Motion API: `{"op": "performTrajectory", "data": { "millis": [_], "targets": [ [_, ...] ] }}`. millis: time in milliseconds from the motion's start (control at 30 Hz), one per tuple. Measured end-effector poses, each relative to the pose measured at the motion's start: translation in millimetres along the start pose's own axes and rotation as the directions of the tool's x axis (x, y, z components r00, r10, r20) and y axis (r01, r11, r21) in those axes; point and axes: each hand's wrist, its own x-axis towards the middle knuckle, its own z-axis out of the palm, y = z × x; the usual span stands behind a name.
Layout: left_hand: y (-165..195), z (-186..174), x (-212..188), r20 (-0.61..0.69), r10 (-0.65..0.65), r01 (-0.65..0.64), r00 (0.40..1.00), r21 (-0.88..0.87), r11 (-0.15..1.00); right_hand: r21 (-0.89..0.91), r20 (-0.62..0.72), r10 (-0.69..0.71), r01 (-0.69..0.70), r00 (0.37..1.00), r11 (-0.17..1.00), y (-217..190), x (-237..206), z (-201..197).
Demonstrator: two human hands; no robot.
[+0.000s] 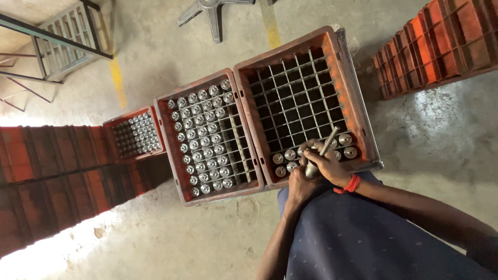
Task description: The person transfers small metal caps from one crate to another using a metal tool. They repeatedly pick up caps and place them into an empty crate, then move the filled crate to a stack and bring another empty crate to continue the process.
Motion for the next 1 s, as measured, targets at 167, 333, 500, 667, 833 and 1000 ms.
{"op": "performTrajectory", "data": {
  "millis": [167,333,500,667,833,1000],
  "targets": [
    [-5.4,-14.9,0.7,0.146,0.044,-0.028,0.988,-0.110,0.994,0.408,-0.172,0.365,-0.271,0.915,0.872,29.1,22.5,-31.0],
    [-1.3,-55.2,9.4,-0.250,0.209,-0.107,0.945,0.366,0.924,0.250,-0.289,0.130,-0.056,0.948,0.967,39.9,29.9,-79.5],
    [-11.9,-75.6,26.2,-0.192,0.485,-0.276,0.853,0.623,0.732,-0.339,-0.149,-0.171,0.112,0.974,0.934,46.5,14.6,-88.9],
    [-49.3,-110.5,59.4,-0.354,0.324,-0.153,0.877,0.433,0.888,0.431,-0.423,0.200,0.002,0.884,0.902,55.5,3.3,-74.2],
    [-78.9,-196.9,153.0,-0.634,0.241,0.108,0.735,0.460,0.882,0.431,-0.471,0.243,-0.020,0.848,0.902,61.6,-11.0,-69.1],
    [-73.1,-219.9,191.8,-0.611,0.448,0.101,0.653,0.657,0.747,0.337,-0.446,0.157,0.003,0.881,0.942,76.0,-16.8,-62.6]
  ]
}}
